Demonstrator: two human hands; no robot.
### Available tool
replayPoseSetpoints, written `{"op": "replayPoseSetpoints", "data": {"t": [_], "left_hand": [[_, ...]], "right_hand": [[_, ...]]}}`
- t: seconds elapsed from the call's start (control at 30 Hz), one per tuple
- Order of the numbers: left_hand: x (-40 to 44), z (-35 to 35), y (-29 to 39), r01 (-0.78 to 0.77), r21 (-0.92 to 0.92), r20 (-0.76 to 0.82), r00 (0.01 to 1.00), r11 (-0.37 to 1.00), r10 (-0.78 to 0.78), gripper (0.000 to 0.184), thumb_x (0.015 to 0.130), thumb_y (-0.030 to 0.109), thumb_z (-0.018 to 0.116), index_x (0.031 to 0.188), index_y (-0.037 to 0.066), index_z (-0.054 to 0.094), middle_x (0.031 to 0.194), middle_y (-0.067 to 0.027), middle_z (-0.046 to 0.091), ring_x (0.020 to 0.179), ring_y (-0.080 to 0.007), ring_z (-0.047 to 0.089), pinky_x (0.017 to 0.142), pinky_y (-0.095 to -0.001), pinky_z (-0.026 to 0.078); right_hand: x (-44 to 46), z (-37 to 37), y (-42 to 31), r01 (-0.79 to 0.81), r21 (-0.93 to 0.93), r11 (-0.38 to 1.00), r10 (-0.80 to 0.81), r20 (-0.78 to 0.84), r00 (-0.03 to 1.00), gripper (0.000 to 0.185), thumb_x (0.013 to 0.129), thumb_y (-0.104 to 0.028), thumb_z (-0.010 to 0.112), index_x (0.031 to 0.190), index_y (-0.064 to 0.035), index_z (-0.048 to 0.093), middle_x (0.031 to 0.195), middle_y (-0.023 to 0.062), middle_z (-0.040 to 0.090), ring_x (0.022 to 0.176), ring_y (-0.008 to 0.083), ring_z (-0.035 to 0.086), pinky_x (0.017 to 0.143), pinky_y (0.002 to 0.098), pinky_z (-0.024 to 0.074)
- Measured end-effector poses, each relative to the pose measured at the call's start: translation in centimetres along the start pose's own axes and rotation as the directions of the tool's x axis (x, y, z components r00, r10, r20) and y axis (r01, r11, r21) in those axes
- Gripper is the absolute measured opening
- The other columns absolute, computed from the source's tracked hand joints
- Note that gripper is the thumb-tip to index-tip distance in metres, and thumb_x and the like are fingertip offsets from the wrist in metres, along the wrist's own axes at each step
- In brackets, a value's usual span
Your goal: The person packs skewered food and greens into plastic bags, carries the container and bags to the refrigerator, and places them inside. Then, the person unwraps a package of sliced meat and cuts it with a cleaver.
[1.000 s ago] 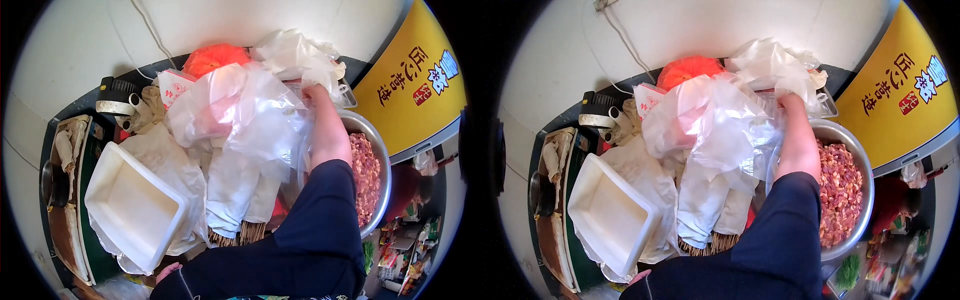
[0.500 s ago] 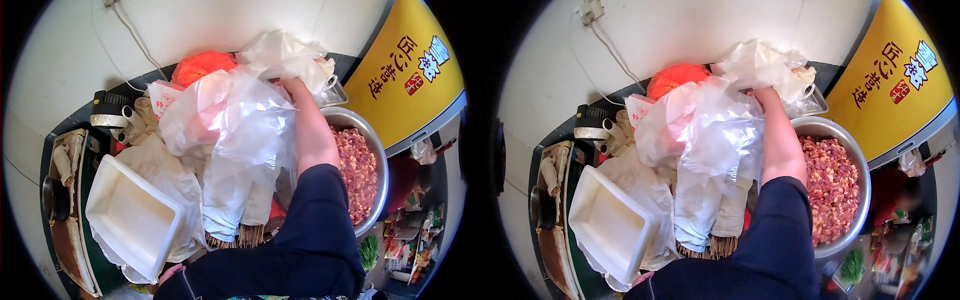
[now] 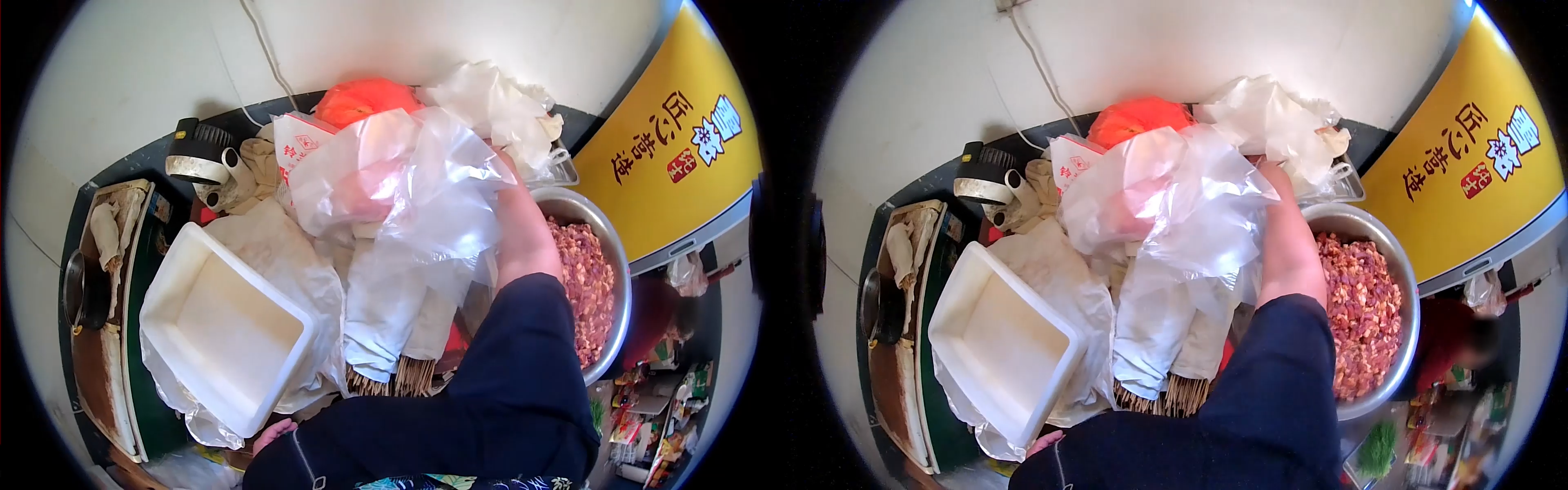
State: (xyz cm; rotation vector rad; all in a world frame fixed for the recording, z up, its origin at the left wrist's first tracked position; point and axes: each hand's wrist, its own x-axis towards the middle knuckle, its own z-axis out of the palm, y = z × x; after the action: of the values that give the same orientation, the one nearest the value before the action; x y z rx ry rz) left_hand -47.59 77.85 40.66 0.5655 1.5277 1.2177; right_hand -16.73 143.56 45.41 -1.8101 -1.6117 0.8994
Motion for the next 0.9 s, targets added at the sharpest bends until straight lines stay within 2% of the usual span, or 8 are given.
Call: {"op": "replayPoseSetpoints", "data": {"t": [0.13,0.17,0.2,0.3,0.5,0.67,0.8,0.9], "left_hand": [[-0.9,1.2,2.1,0.068,0.073,-0.068,0.996,0.995,-0.063,0.037,0.088,0.004,0.059,0.123,-0.005,0.052,0.114,-0.0175,0.061,0.102,-0.0216,0.061,0.093,-0.0321,0.047],[-1.0,1.1,2.0,0.068,0.095,-0.083,0.995,0.993,-0.060,0.036,0.088,0.004,0.059,0.122,-0.005,0.052,0.113,-0.0175,0.061,0.102,-0.0214,0.061,0.092,-0.0319,0.047],[-1.1,1.1,1.8,0.068,0.116,-0.099,0.994,0.991,-0.057,0.036,0.088,0.004,0.059,0.122,-0.005,0.053,0.113,-0.0175,0.062,0.101,-0.0212,0.061,0.092,-0.0318,0.047],[-1.2,0.0,0.6,0.243,-0.066,-0.155,0.956,0.968,-0.250,0.034,0.088,0.003,0.058,0.120,-0.005,0.054,0.110,-0.0165,0.063,0.098,-0.0207,0.062,0.090,-0.0313,0.048],[-1.4,0.6,-0.1,0.209,-0.207,-0.103,0.967,0.956,-0.234,0.033,0.088,0.003,0.058,0.120,-0.005,0.054,0.107,-0.0139,0.063,0.098,-0.0198,0.062,0.090,-0.0305,0.048],[-2.1,0.5,-0.7,0.125,-0.076,-0.080,0.988,0.989,-0.131,0.033,0.087,0.002,0.060,0.119,-0.003,0.055,0.106,-0.0123,0.064,0.096,-0.0174,0.062,0.088,-0.0294,0.049],[-0.8,2.3,7.8,0.211,0.115,0.003,0.977,0.971,-0.213,0.027,0.089,0.004,0.057,0.115,-0.005,0.057,0.107,-0.0140,0.065,0.097,-0.0192,0.063,0.088,-0.0319,0.050],[3.0,3.7,16.1,0.034,0.365,0.147,0.985,0.930,-0.093,0.023,0.091,0.010,0.056,0.108,-0.002,0.063,0.100,-0.0087,0.067,0.091,-0.0141,0.062,0.084,-0.0288,0.049]], "right_hand": [[0.9,-0.7,-0.6,-0.016,0.443,0.897,0.024,-0.011,1.000,0.025,0.076,-0.012,0.064,0.096,0.0032,0.062,0.082,0.0122,0.063,0.076,0.0238,0.062,0.063,0.0367,0.0497],[4.5,0.0,1.4,-0.046,0.727,0.685,0.047,0.019,0.999,0.021,0.078,-0.014,0.062,0.091,0.0026,0.060,0.079,0.0131,0.062,0.076,0.0275,0.063,0.067,0.0398,0.0526],[5.8,-1.0,0.9,-0.048,0.724,0.688,0.046,0.023,0.999,0.021,0.078,-0.014,0.062,0.091,0.0026,0.060,0.079,0.0131,0.062,0.076,0.0275,0.063,0.067,0.0398,0.0526],[8.1,-3.7,-1.8,-0.194,0.922,0.334,0.033,0.195,0.980,0.013,0.082,-0.014,0.056,0.081,-0.0022,0.060,0.080,0.0133,0.064,0.071,0.0289,0.063,0.067,0.0427,0.0533],[7.1,-8.7,-8.3,0.064,0.992,0.113,-0.004,-0.064,0.998,0.012,0.082,-0.011,0.055,0.086,0.0000,0.056,0.086,0.0145,0.061,0.078,0.0322,0.061,0.074,0.0489,0.0526],[2.0,-12.4,-14.0,0.175,0.984,-0.023,-0.040,-0.176,0.984,0.011,0.081,-0.010,0.053,0.086,-0.0001,0.053,0.088,0.0146,0.060,0.080,0.0334,0.060,0.079,0.0509,0.0504],[-1.7,-12.4,-18.5,0.221,0.962,-0.157,-0.041,-0.230,0.972,0.008,0.078,-0.001,0.054,0.084,0.0046,0.055,0.086,0.0167,0.062,0.082,0.0359,0.060,0.085,0.0500,0.0500],[-2.9,-11.1,-19.9,0.197,0.974,-0.113,-0.178,-0.214,0.960,0.007,0.079,-0.001,0.054,0.084,0.0043,0.054,0.086,0.0152,0.062,0.081,0.0331,0.060,0.082,0.0477,0.0510]]}}
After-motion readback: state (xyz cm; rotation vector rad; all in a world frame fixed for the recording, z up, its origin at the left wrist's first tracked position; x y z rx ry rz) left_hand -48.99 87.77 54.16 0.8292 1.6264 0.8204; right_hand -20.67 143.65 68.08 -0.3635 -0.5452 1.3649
